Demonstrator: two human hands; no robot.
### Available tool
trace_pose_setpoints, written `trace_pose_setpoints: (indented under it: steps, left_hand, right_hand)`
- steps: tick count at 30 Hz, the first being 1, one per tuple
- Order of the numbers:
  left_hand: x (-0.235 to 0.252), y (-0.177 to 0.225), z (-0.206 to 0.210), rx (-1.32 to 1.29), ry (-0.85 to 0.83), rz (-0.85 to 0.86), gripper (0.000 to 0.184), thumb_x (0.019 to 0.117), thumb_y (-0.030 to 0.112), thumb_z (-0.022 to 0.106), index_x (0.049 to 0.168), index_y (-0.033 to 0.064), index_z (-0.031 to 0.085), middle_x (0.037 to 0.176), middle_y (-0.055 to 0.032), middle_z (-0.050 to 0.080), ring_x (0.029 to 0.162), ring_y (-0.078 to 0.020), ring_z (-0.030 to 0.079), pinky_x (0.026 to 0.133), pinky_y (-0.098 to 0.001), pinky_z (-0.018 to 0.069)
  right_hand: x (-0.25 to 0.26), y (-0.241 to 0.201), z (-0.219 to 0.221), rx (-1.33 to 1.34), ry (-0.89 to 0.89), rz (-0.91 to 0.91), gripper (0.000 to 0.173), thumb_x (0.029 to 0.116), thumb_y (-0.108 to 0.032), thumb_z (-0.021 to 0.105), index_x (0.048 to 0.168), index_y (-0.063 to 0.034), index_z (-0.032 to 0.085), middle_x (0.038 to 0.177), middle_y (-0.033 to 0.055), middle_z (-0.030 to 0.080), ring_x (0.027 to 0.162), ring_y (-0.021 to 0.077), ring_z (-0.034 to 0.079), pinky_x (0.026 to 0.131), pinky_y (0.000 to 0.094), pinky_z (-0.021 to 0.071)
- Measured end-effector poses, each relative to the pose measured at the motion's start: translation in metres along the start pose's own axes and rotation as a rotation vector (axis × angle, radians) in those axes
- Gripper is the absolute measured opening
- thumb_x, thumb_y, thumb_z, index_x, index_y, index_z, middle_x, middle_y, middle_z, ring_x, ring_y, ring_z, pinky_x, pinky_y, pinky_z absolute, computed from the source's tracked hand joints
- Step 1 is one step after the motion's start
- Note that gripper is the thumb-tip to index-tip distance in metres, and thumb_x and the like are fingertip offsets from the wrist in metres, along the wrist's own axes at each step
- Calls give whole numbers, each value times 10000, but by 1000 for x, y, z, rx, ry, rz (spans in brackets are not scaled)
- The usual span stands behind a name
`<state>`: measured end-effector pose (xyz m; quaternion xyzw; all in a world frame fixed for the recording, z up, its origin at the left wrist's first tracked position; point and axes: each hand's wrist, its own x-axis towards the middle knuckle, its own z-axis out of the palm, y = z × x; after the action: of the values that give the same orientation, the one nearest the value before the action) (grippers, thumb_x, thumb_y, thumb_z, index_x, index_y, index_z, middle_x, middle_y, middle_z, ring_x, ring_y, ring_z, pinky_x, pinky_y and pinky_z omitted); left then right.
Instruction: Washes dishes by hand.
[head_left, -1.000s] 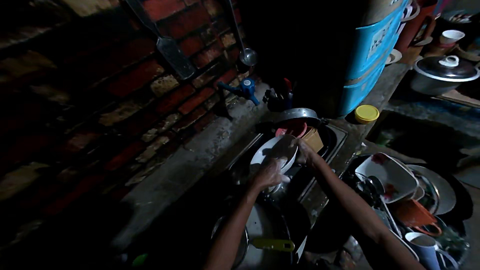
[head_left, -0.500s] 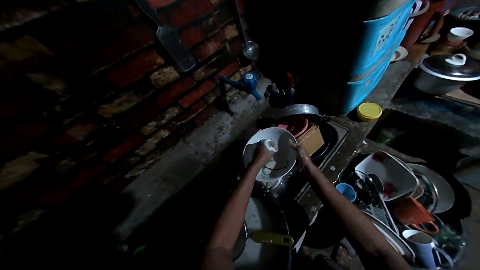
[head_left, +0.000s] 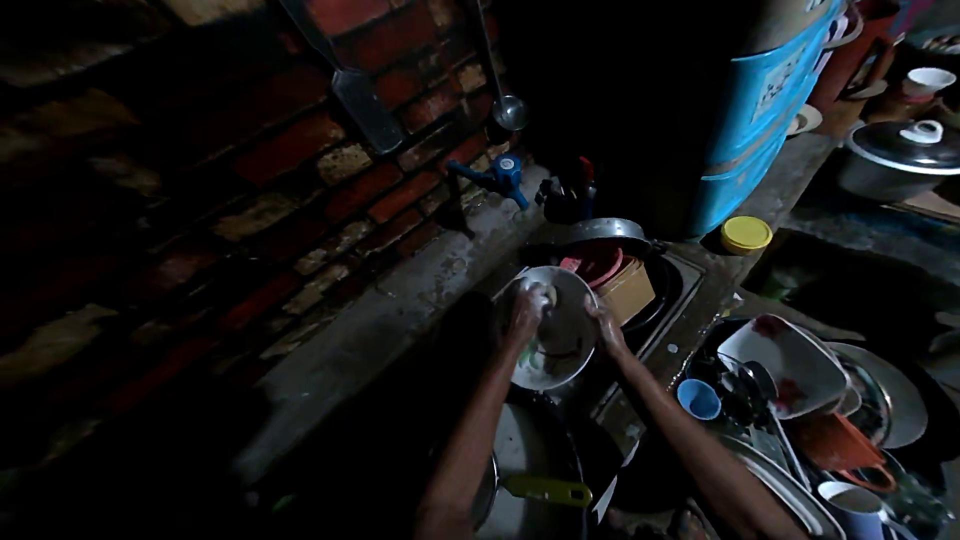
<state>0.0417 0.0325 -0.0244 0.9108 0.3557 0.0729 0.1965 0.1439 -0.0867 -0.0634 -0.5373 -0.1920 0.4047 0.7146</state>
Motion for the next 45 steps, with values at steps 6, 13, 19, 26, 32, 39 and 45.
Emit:
trace_pose_setpoints:
  steps: [6, 13, 19, 26, 32, 39, 45]
  left_hand:
    - [-29, 18, 24, -90, -266, -21, 307, 999, 179, 586, 1200, -39, 668, 1197, -260, 665, 1176, -382, 621, 1047, -541, 451]
    - [0, 38, 14, -75, 77, -75, 384, 1049, 95, 475, 1401, -33, 559, 1402, -249, 584, 1341, -351, 545, 1156, -458, 395]
    - [-26, 40, 13, -211, -441, 147, 673, 865, 284, 806, 1376, -71, 550, 1439, -260, 527, 1338, -352, 519, 1141, -476, 395]
    - [-10, 10, -19, -542, -317, 79, 298, 984, 117, 621, 1223, -58, 645, 1123, -147, 684, 993, -130, 649, 920, -324, 536]
    - [-14, 35, -1, -147, -381, 124, 525, 1080, 282, 475, 1529, 12, 437, 1609, -186, 387, 1505, -311, 353, 1238, -476, 269]
    - [-21, 13, 10, 265, -310, -4, 402, 1007, 208, 591, 1292, -74, 631, 1357, -313, 580, 1333, -465, 506, 1141, -584, 357]
    - [22, 13, 17, -8, 123, 127, 474, 957, 16, 577, 1421, -69, 528, 1439, -321, 516, 1364, -449, 492, 1159, -508, 382]
  right_hand:
    - [6, -1, -14, 96, 134, 44, 447, 1126, -201, 294, 1465, 56, 433, 1388, 186, 556, 1186, 135, 578, 1018, 299, 473]
    - [8, -5, -4, 65, 51, -61, 419, 1101, -111, 342, 1443, 110, 446, 1419, 226, 542, 1239, 135, 565, 1066, 270, 446]
    - [27, -5, -26, 61, 191, 3, 466, 1127, -230, 313, 1454, 73, 449, 1396, 228, 553, 1216, 211, 576, 1041, 372, 470]
    - [24, -4, -33, 84, 228, 14, 478, 1132, -240, 305, 1492, 52, 420, 1486, 207, 498, 1325, 188, 516, 1117, 343, 403]
    - [18, -3, -23, 99, 180, -41, 477, 1131, -219, 279, 1459, 88, 441, 1446, 235, 524, 1291, 205, 546, 1097, 341, 435]
    - [6, -8, -33, 49, 202, -90, 425, 1103, -102, 328, 1447, 125, 431, 1482, 241, 482, 1321, 165, 503, 1116, 282, 384]
    - [-5, 4, -20, 76, 131, -21, 391, 1101, -137, 387, 1396, 93, 499, 1322, 203, 602, 1149, 131, 607, 1003, 290, 493]
